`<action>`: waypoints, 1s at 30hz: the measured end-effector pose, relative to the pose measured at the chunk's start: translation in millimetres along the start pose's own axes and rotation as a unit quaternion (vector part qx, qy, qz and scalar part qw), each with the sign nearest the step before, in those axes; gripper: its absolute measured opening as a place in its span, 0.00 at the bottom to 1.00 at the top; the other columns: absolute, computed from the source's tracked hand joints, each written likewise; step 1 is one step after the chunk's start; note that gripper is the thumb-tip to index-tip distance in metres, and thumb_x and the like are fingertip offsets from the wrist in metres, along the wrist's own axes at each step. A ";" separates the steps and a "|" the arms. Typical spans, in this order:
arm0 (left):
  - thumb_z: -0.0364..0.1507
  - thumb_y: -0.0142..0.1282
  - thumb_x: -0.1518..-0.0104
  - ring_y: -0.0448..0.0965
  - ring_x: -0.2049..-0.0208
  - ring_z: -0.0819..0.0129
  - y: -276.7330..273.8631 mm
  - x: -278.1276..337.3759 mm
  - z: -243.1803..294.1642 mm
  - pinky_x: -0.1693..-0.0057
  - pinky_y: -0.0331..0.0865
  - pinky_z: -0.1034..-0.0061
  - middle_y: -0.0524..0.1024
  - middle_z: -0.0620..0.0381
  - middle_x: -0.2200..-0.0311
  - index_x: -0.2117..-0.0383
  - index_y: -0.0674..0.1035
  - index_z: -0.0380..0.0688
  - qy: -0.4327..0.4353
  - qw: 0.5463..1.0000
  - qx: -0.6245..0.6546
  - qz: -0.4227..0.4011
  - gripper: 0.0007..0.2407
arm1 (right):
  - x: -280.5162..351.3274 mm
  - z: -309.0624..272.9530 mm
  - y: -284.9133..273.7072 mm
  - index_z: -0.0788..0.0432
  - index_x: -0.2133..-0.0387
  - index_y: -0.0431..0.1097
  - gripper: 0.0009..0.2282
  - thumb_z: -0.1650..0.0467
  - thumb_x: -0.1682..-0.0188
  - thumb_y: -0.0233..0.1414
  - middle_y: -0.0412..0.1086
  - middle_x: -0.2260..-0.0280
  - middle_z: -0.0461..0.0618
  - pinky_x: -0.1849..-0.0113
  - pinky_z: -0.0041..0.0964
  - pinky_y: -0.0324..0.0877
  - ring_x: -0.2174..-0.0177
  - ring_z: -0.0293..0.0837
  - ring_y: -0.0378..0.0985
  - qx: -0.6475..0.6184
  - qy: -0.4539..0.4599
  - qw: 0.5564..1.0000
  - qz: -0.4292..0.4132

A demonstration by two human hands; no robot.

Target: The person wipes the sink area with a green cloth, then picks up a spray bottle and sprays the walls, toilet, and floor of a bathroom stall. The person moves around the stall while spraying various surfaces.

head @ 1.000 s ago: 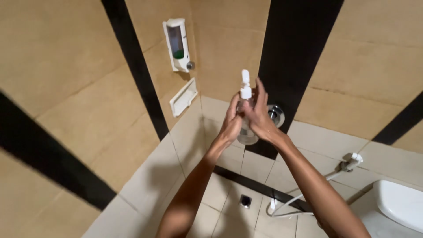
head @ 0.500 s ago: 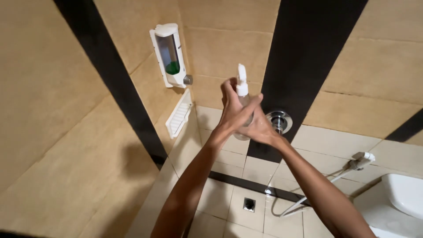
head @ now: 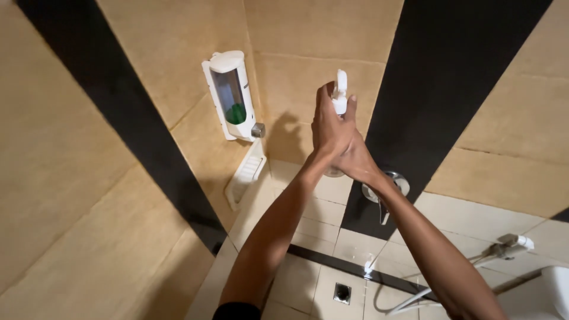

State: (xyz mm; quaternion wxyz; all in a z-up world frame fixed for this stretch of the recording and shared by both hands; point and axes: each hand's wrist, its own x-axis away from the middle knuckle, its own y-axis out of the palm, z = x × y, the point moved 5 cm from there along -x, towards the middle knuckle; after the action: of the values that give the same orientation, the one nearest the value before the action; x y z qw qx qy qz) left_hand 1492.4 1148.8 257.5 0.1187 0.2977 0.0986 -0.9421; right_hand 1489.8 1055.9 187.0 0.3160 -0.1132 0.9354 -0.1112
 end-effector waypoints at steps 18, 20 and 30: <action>0.35 0.57 0.39 0.78 0.50 0.45 25.4 -37.2 -35.7 0.48 0.72 0.58 0.75 0.43 0.48 0.43 0.69 0.41 0.054 0.998 -0.010 0.027 0.20 | -36.8 40.1 -9.6 0.66 0.46 0.63 0.25 0.71 0.56 0.62 0.71 0.55 0.50 0.54 0.36 0.72 0.56 0.39 0.73 0.000 -0.019 1.000 -0.005; 0.35 0.57 0.40 0.79 0.50 0.45 25.7 -36.0 -34.5 0.48 0.73 0.59 0.75 0.43 0.48 0.43 0.69 0.42 0.027 0.999 -0.006 0.019 0.20 | -34.6 34.2 -8.9 0.66 0.46 0.62 0.26 0.71 0.57 0.63 0.71 0.55 0.50 0.54 0.37 0.72 0.56 0.40 0.73 -0.002 -0.023 1.000 -0.005; 0.36 0.55 0.39 0.79 0.50 0.45 33.3 -24.1 -12.6 0.48 0.73 0.57 0.75 0.45 0.47 0.41 0.67 0.45 -0.010 1.000 0.001 -0.020 0.21 | -18.0 3.9 -16.9 0.66 0.44 0.60 0.27 0.71 0.56 0.62 0.68 0.53 0.48 0.53 0.37 0.71 0.54 0.39 0.71 -0.047 -0.051 0.997 0.016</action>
State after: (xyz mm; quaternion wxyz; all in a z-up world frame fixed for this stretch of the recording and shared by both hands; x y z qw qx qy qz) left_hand 1527.8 1124.3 257.6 0.1001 0.2864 0.1023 -0.9474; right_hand 1508.5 1044.4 198.8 0.3590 -0.1188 0.9241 -0.0560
